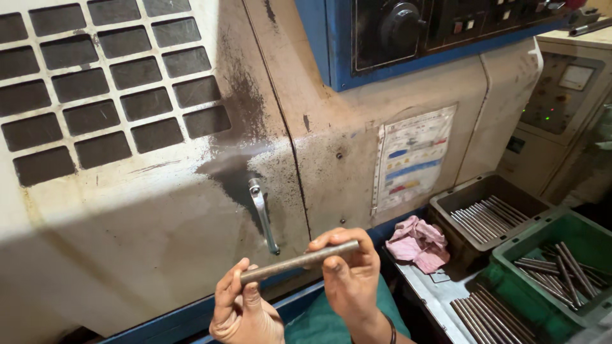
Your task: The person repeatedly polishes cylindrical metal rods against a stationary grinding surface on a machine. They hold each rod with both hands, rub it against the surface, then wipe it with a pink cloth before placing it into a green bin. The process is repeated for multiple rods.
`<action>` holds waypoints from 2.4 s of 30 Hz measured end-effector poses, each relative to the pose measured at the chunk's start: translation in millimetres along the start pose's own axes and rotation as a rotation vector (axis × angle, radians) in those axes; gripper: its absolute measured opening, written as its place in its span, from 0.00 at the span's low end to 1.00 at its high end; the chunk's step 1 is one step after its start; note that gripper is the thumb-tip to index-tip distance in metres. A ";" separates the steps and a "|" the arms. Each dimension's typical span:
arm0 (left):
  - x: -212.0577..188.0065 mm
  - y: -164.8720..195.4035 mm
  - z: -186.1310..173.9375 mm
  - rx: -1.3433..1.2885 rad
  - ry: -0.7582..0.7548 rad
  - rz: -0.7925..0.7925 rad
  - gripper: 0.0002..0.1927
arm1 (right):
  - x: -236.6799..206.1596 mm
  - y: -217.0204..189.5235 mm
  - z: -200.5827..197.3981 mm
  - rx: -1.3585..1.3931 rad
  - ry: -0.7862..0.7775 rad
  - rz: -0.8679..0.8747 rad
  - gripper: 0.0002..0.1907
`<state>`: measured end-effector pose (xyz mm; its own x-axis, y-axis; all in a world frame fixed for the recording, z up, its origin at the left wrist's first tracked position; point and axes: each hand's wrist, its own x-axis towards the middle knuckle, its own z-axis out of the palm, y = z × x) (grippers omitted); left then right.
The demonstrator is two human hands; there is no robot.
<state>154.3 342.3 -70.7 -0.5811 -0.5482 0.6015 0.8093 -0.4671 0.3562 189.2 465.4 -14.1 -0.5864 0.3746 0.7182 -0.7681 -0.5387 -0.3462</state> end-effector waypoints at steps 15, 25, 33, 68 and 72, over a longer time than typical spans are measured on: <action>36.3 28.4 25.2 0.753 0.003 0.184 0.13 | 38.6 18.0 4.2 0.148 -0.333 0.733 0.29; 139.4 16.0 60.9 1.005 -0.437 0.362 0.15 | 137.9 31.3 6.9 -0.293 -0.568 0.480 0.24; 197.0 -59.5 66.2 1.321 -0.710 0.475 0.21 | 226.8 74.1 3.1 -1.013 -0.764 -0.349 0.16; 156.3 -128.6 81.1 1.515 -0.524 0.387 0.38 | 256.6 108.4 -48.7 -1.036 -0.590 -0.383 0.10; 153.6 -132.8 75.7 1.488 -0.528 0.423 0.41 | 252.9 110.0 -49.5 -0.992 -0.549 -0.461 0.13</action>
<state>-35.9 372.7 28.5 -0.4700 -0.0254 0.8823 0.4405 0.8595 0.2593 -56.3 538.2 99.5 -0.2056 -0.1189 0.9714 -0.8787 0.4594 -0.1298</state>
